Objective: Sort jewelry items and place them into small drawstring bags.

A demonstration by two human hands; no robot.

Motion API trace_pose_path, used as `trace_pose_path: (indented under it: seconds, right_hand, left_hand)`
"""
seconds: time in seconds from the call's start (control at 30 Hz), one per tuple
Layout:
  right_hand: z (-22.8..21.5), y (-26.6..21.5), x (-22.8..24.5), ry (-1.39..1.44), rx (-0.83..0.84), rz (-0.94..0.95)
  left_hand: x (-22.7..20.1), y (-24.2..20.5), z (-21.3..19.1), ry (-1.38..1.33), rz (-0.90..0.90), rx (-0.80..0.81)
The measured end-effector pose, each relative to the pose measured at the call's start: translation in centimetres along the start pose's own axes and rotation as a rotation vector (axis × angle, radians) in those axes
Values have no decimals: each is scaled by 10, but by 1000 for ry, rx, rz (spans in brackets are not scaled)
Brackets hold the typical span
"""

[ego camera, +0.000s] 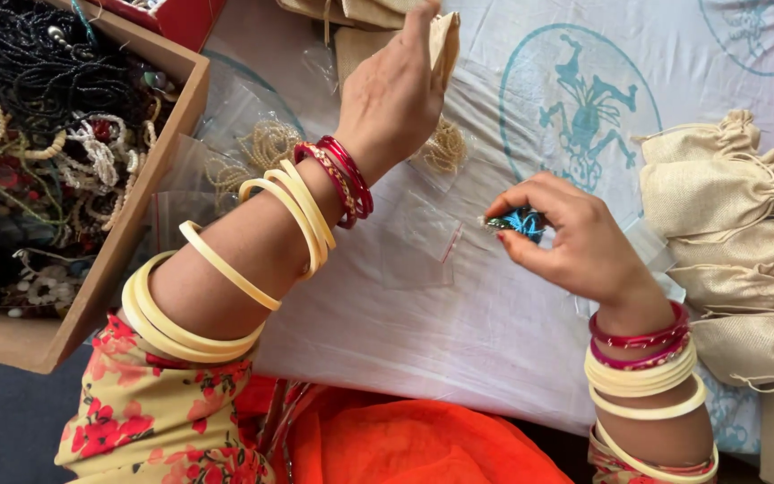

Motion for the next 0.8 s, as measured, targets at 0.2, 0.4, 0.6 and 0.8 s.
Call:
trace_pose_path:
  seconds: [0.2,0.4,0.6,0.8]
  right_hand:
    - [25,1,36,-35,-142,-368]
    - [23,2,40,-79,-145,-463]
    - [12,13,-11,55,-435,-254]
    - [23,24,-26,337,-517,-313]
  left_hand:
    - [5,2,3,63,-126,146]
    - [-2,3,-3,26,-160,130]
    - [-17,1,-10,-29,55,-56]
    - [-39,-8,14,-52,207,232]
Point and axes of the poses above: each hand's wrist, its own y-axis towards the middle knuckle, its own z-axis out of the palm, x = y × z, the point moved 4 cm from there along y, towards the middle knuckle, and after that the axes turned 9 degrees about x, right-handed, at the moved point
